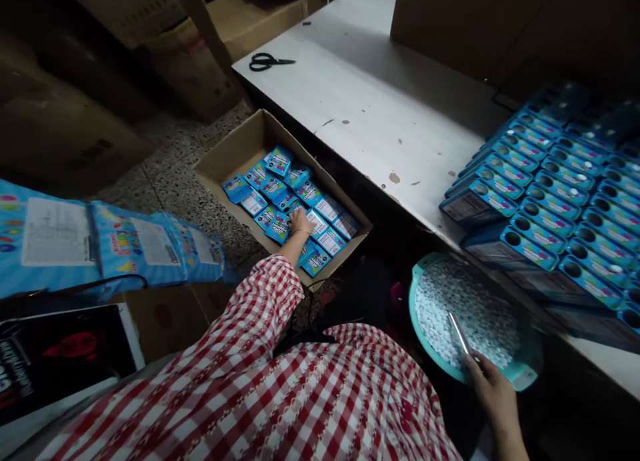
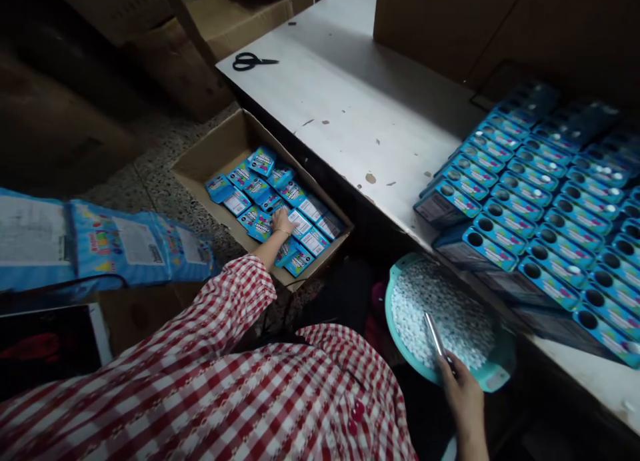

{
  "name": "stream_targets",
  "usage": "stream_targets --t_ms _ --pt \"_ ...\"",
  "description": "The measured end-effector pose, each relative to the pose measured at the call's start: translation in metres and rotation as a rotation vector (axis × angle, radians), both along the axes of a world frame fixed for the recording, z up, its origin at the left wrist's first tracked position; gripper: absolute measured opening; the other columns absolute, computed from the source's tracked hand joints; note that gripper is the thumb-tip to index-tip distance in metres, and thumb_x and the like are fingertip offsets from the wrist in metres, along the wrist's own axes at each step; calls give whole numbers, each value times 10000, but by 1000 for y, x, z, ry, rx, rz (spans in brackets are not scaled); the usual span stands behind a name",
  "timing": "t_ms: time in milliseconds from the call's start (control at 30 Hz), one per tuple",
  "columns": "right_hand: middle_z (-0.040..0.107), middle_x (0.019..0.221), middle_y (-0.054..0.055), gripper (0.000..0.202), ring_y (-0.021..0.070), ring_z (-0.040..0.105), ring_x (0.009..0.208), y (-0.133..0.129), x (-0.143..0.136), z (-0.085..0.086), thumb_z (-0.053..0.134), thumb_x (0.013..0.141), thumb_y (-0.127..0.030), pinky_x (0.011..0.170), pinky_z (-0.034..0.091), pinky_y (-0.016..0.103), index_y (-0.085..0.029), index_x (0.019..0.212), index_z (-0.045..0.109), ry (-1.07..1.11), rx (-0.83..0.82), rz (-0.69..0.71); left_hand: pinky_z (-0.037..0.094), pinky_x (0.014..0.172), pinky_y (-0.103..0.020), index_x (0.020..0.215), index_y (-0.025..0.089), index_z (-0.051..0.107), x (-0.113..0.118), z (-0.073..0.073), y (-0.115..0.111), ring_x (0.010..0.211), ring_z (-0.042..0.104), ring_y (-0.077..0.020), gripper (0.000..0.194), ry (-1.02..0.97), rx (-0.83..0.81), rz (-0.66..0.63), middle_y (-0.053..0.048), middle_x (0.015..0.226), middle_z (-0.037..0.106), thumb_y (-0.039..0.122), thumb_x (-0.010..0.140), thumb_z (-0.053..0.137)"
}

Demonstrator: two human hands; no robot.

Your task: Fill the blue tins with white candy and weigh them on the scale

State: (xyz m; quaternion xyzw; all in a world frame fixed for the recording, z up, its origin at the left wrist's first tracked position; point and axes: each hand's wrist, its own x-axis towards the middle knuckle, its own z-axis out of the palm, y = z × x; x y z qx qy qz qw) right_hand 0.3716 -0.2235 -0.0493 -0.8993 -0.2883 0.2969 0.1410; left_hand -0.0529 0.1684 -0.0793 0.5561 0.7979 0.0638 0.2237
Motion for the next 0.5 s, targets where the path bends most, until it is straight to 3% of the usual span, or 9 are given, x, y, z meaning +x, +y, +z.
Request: stream_targets --t_ms 67,133,233,333,433,500 --pt "711 934 148 729 340 629 943 2 -2 1 495 548 -691 781 494 392 -126 957 706 9 14 -4 408 932 -405 925 183 564 -1 4 -4 1169 462 -289 315 -75 100 -60 -113 1211 517 219 657 727" --pt "711 927 152 737 340 636 916 4 -2 0 499 548 -695 772 494 398 -120 959 705 15 24 0 423 913 -370 855 182 558 -2 12 -14 1048 532 -235 236 -159 128 -138 -69 1048 583 190 669 704" --pt "713 933 141 720 324 646 881 6 2 -3 517 561 -685 770 495 395 -128 979 701 33 68 17 439 900 -353 1020 184 535 2 29 -34 998 557 -210 402 -346 248 -125 -53 1007 600 203 656 703" --pt "717 923 122 668 312 648 874 6 6 -4 534 566 -667 776 495 389 -151 954 706 38 137 44 471 856 -335 1204 206 466 22 53 -60 1005 566 -206 609 -748 318 -92 -61 1115 585 246 642 697" --pt "712 949 126 642 298 644 894 4 8 1 514 613 -638 803 486 381 -135 966 703 45 171 89 508 667 -296 1216 224 496 51 73 -92 784 618 -166 512 -1147 -61 -126 -55 1050 625 362 732 592" --pt "707 975 129 610 287 638 922 2 8 7 500 663 -605 820 478 373 -128 988 697 30 195 117 491 589 -270 1182 212 543 69 78 -116 696 616 -150 479 -1277 -344 -204 -73 1035 640 407 745 563"
